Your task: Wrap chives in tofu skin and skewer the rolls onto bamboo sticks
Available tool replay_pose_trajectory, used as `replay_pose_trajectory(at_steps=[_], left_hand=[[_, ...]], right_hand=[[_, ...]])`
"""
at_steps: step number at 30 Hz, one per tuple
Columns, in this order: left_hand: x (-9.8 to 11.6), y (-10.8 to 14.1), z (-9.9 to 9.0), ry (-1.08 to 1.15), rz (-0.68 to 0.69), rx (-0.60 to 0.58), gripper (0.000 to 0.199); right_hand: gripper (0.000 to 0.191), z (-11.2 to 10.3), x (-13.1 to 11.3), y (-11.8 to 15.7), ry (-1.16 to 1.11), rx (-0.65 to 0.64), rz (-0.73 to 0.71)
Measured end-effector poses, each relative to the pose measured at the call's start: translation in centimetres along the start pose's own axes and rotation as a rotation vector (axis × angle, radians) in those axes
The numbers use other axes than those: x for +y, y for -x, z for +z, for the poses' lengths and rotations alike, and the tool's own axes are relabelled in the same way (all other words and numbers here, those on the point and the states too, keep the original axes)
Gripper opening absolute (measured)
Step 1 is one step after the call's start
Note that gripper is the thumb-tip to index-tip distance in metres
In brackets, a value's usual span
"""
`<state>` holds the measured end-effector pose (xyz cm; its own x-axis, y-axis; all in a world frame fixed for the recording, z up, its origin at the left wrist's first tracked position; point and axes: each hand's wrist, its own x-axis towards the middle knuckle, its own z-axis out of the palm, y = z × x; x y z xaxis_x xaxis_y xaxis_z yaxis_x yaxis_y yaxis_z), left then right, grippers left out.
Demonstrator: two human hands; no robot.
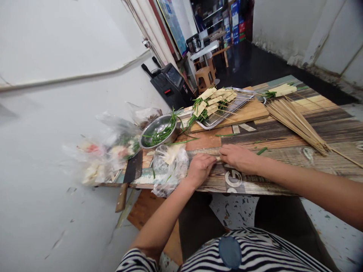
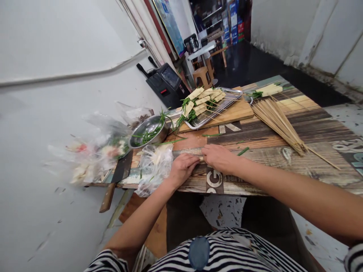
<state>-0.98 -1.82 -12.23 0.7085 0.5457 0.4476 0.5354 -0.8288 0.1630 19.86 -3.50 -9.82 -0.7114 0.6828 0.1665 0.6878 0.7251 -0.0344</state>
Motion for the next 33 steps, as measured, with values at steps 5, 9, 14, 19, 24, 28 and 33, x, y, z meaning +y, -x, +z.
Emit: replay_pose_trajectory(at_steps=[5, 9, 14, 19, 24, 28, 33], left_hand=[[0.3, -0.6, 0.2, -0.114, 0.029, -0.067, 0.025], [0.4, -0.6, 0.8, -0.119, 0.060, 0.017, 0.026], [0.4, -0.7, 1.0, -0.080, 0.070, 0.024, 0.028], [0.5, -1.1, 0.6, -0.066, 0.020, -0.034, 0.031], [0.0, -1.2, 0.9, -0.014, -0.035, -0.055, 0.032], [-0.4, -1.2, 1.4, -0.020, -0.060, -0.056, 0.028], [0.1, -1.8, 1.2, -0.083, -0.054, -0.112, 0.027]], right_hand=[[0.026, -0.6, 1.6, -1.8, -0.172, -0.155, 0.011], [0.025, -1.0, 1.2, -2.0, -0.170, -0.172, 0.052], [0.029, -2.6, 0.7, 2.0, -0.076, -0.100, 0.256], [0.035, -4.7, 5.9, 9.1, 0.170, -0.059, 0.951], [0.033, -4.0, 9.3, 11.0, 0.200, -0.196, 1.100], [0.033, -3.8, 9.3, 10.0, 0.187, -0.203, 1.144], [0.036, -4.3, 9.4, 9.6, 0.140, -0.203, 1.208]])
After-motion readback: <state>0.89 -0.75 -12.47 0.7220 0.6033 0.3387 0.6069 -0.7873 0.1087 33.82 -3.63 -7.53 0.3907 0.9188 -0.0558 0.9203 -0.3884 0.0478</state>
